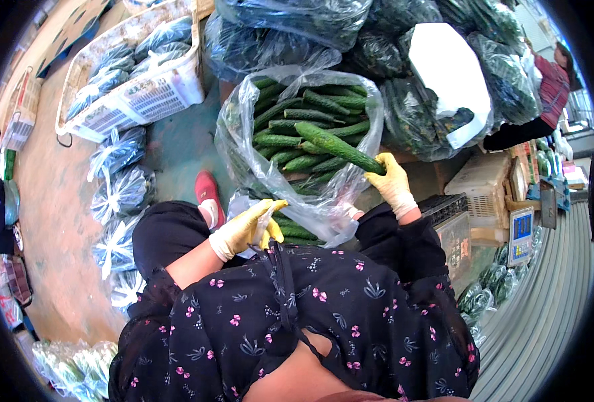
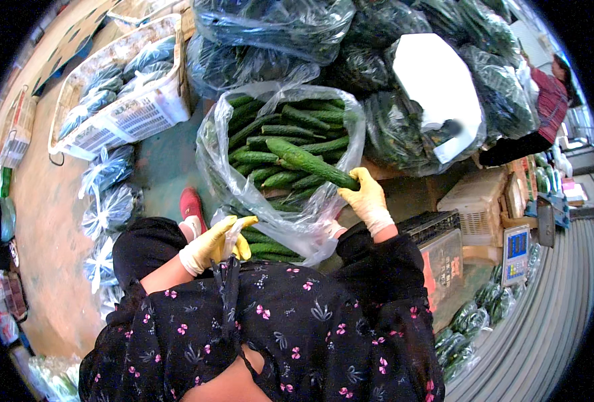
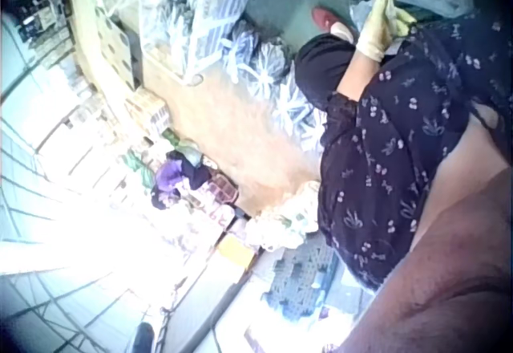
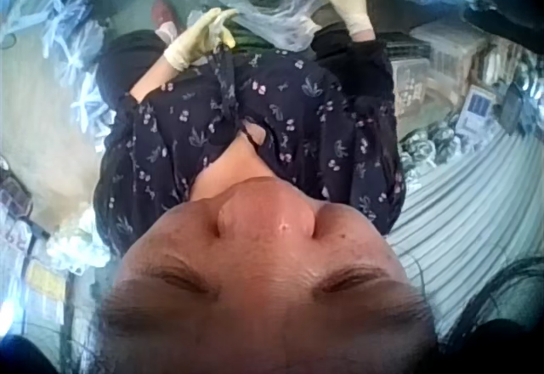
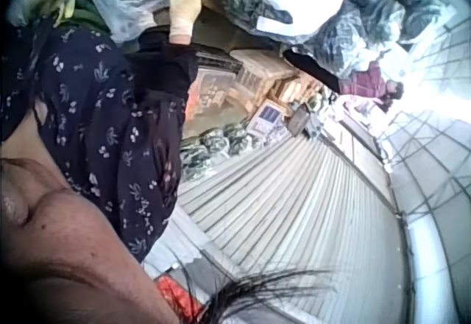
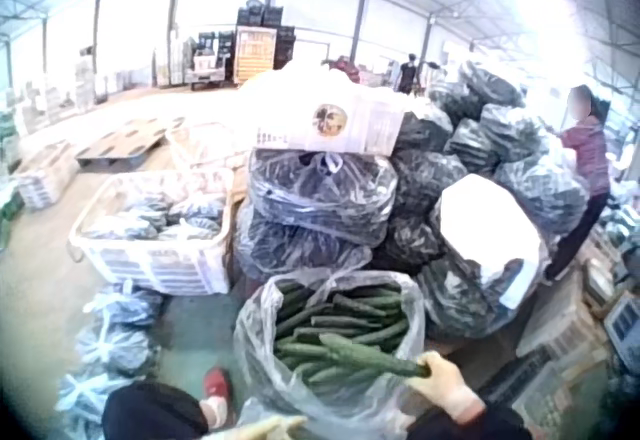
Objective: The person picks up cucumbers from a large bag, places them into smaller plastic bags, ties the bags closed, and sets them into a crate.
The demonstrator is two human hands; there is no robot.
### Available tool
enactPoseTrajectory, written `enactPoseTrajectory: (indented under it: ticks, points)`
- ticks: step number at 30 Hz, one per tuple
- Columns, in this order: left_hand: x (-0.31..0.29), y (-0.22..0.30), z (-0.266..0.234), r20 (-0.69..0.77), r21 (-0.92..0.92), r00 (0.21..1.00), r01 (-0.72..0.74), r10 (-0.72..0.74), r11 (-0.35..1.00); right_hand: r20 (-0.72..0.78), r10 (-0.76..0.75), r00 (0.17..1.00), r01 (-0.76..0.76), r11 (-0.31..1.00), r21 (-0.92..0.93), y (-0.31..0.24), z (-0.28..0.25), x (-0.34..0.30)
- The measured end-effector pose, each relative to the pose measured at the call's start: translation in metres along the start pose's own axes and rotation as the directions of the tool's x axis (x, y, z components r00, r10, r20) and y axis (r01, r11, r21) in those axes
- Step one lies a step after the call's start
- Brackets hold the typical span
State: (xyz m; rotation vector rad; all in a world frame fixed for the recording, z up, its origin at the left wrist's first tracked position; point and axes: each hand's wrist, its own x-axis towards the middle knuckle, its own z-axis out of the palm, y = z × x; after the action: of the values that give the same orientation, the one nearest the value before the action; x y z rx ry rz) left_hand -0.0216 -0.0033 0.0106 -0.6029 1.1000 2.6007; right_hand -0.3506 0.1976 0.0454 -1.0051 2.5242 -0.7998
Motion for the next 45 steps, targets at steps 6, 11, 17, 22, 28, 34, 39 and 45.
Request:
enactPoseTrajectory:
  ticks: [6,11,17,22,28,34,39,45]
  points:
    - [0.006,-0.012,-0.012,0.064,-0.151,0.998,0.022,-0.012,0.988,0.138,0.102,0.985,-0.158,0.854,0.496,-0.031,0.002,-0.029]
    - [0.0,-0.006,0.004,0.045,-0.024,0.997,0.068,-0.067,0.997,0.495,0.063,0.867,-0.364,0.758,0.541,-0.07,0.012,-0.052]
    - [-0.001,-0.017,0.002,-0.005,0.02,1.0,0.031,-0.031,0.999,0.82,-0.047,0.571,-0.226,0.951,0.212,-0.138,-0.006,-0.008]
    - [-0.013,-0.008,0.008,0.042,-0.017,0.999,-0.009,0.01,1.0,0.916,0.024,0.401,-0.135,0.99,0.034,-0.22,0.016,0.051]
    - [-0.006,-0.002,0.0,0.072,0.028,0.997,0.037,-0.039,0.999,0.671,-0.337,0.66,-0.247,0.746,0.618,-0.336,0.035,0.179]
    - [-0.01,0.021,0.006,-0.077,0.1,0.974,0.222,-0.215,0.97,0.049,-0.618,0.785,-0.029,0.043,0.999,-0.439,0.025,0.197]
    - [-0.004,-0.006,-0.007,-0.013,0.001,0.993,0.12,-0.12,0.993,0.354,-0.718,0.599,-0.077,0.388,0.918,-0.303,0.075,0.159]
    - [-0.005,-0.002,-0.002,0.035,-0.034,0.999,0.04,-0.039,0.999,0.466,0.013,0.885,-0.144,0.958,0.248,-0.007,0.187,0.08]
